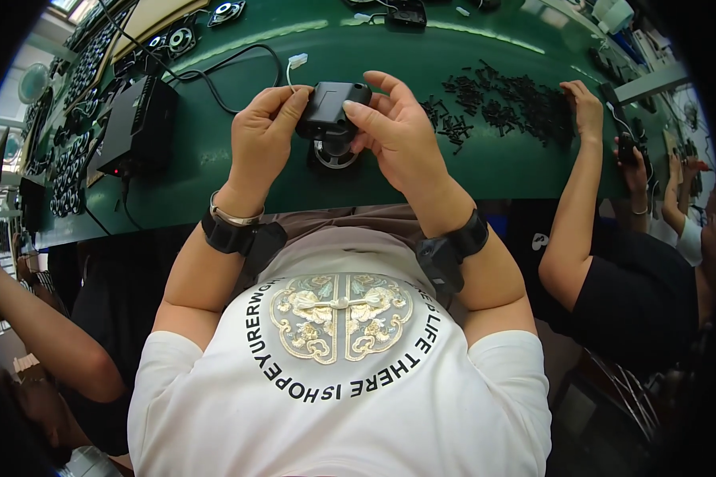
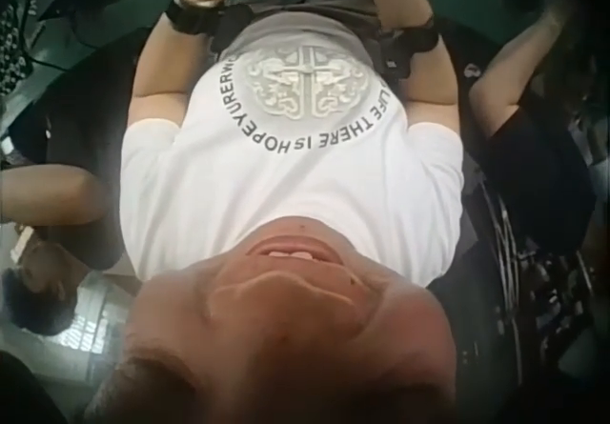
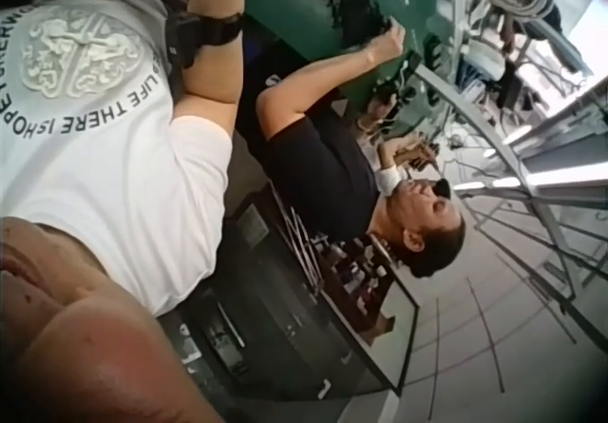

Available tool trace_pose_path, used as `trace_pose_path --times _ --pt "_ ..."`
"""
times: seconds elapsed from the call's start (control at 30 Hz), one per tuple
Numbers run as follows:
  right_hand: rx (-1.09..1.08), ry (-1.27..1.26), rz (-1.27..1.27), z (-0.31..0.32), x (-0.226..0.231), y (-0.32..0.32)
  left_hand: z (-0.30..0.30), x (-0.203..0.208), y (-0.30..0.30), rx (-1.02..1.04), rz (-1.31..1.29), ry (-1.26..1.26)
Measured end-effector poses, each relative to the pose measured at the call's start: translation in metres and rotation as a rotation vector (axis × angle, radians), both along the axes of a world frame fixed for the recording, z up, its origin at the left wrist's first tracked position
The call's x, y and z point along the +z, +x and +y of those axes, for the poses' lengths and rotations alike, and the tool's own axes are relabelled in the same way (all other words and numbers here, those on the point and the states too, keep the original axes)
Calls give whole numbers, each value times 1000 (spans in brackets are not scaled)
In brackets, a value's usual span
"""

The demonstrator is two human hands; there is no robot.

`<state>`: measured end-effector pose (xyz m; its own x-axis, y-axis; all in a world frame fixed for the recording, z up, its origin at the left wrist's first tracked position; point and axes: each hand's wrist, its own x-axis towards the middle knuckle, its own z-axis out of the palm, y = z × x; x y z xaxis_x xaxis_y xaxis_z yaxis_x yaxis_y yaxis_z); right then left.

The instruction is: Manually assemble small electronic components and wiring onto plastic housings at an industrial workstation.

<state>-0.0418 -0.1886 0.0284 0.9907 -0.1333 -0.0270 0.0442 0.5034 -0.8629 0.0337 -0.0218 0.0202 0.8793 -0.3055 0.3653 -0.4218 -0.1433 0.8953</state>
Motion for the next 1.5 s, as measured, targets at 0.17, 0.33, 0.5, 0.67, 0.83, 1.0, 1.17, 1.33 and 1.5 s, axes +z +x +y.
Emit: trace_pose_path --times 0.17,0.33,0.5,0.67,0.83,1.0,1.17,1.33,1.5 --pt "-243 -1149 -321 -6 14 -3 -6 7 0 47 -147 5" --pt "-285 -1587 -451 -1 16 -4 -8 19 -3 79 -327 134" --pt "-7 -1195 -263 -6 17 -6 -2 24 2 -17 -404 104" --pt "23 -1131 -235 -5 4 -5 4 16 -1 -188 0 -167" --pt "29 -1379 -310 -10 -7 -8 12 15 5 -300 330 -353" --pt "50 -1347 -281 -11 -9 -12 8 4 1 -382 342 -84" --pt "74 -1329 -266 -16 -6 -15 7 -5 16 -451 185 161" --pt "125 -1182 -186 -21 -4 -17 9 -8 24 -581 -77 129" --pt "107 -1148 -203 -21 -9 -22 11 -16 17 -539 -447 395"
